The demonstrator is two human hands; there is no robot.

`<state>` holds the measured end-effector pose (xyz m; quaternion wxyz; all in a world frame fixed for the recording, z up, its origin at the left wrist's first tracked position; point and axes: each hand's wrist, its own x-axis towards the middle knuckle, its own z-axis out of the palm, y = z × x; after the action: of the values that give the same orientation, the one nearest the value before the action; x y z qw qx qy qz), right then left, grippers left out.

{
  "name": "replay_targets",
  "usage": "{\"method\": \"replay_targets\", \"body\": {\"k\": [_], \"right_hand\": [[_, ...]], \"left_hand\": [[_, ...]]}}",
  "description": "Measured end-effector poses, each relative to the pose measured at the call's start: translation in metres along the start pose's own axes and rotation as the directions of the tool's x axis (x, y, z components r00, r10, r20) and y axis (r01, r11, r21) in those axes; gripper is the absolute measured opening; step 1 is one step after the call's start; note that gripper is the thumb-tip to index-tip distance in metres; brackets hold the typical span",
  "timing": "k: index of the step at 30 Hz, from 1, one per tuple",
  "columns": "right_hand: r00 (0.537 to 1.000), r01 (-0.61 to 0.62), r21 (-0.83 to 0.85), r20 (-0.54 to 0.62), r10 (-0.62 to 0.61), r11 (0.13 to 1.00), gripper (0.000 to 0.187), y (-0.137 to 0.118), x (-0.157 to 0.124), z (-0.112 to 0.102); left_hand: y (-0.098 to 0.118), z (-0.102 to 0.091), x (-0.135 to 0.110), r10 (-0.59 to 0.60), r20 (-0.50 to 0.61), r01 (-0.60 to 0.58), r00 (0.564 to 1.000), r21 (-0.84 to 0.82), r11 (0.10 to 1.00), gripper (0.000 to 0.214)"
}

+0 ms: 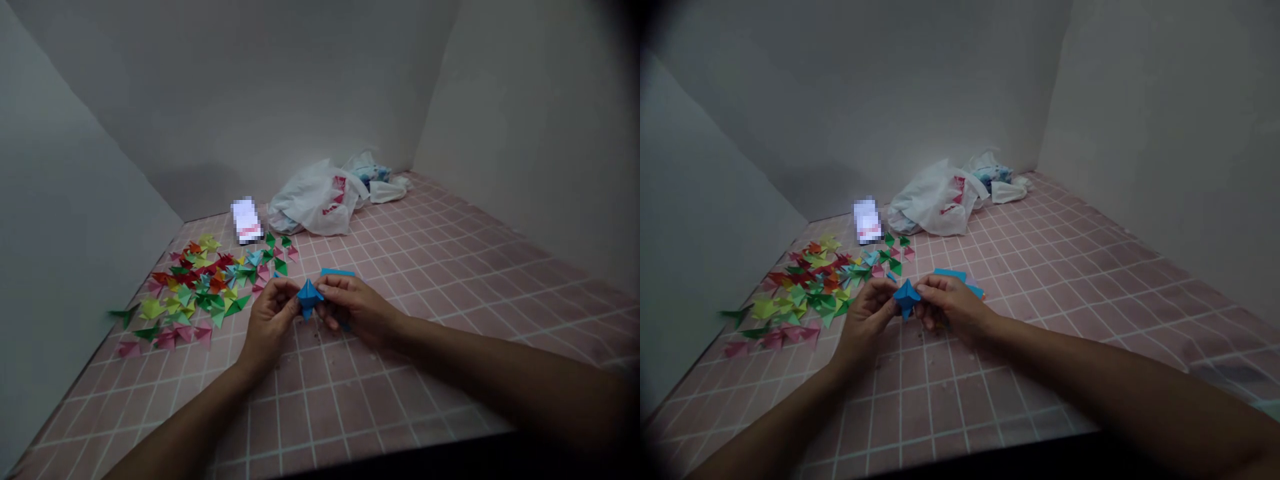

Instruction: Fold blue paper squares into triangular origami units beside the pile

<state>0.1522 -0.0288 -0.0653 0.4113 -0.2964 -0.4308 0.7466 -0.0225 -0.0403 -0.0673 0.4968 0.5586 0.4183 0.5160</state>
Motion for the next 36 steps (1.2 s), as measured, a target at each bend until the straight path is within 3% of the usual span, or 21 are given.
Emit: {"method": "replay_targets", "body": {"k": [8, 14, 23, 30, 36], "right_hand": [[0.999, 0.013, -0.035, -0.033, -0.015, 0.999, 0.024, -0.0002, -0.0019, 0.0004], [0.999, 0.004, -0.037, -0.051, -0.006, 0.999, 0.021, 0.001, -0.0012, -0.0011], [0.998, 0.011, -0.042, -0.058, -0.014, 0.999, 0.028, 0.0015, 0.0012, -0.0037], [1.0, -0.005, -0.034, -0.011, 0.004, 0.999, 0.021, 0.0009, 0.0031, -0.0081], [0.99, 0.137, -0.144, 0.056, -0.13, 0.98, 0.027, -0.0002, 0.0033, -0.0089]], "left_hand": [[0.0005, -0.0028, 0.0002, -0.047, 0.073, 0.045, 0.996, 0.023, 0.999, 0.013], [0.002, -0.0029, -0.0032, -0.117, 0.068, 0.117, 0.991, -0.003, 0.993, 0.023], [-0.0015, -0.0002, -0.0014, -0.228, 0.072, 0.238, 0.971, -0.197, 0.951, 0.024], [0.0036, 0.003, -0.0001, -0.261, 0.087, 0.274, 0.962, -0.359, 0.892, 0.018], [0.0074, 0.0032, 0.0003, -0.303, 0.093, 0.313, 0.948, -0.426, 0.849, 0.021]]}}
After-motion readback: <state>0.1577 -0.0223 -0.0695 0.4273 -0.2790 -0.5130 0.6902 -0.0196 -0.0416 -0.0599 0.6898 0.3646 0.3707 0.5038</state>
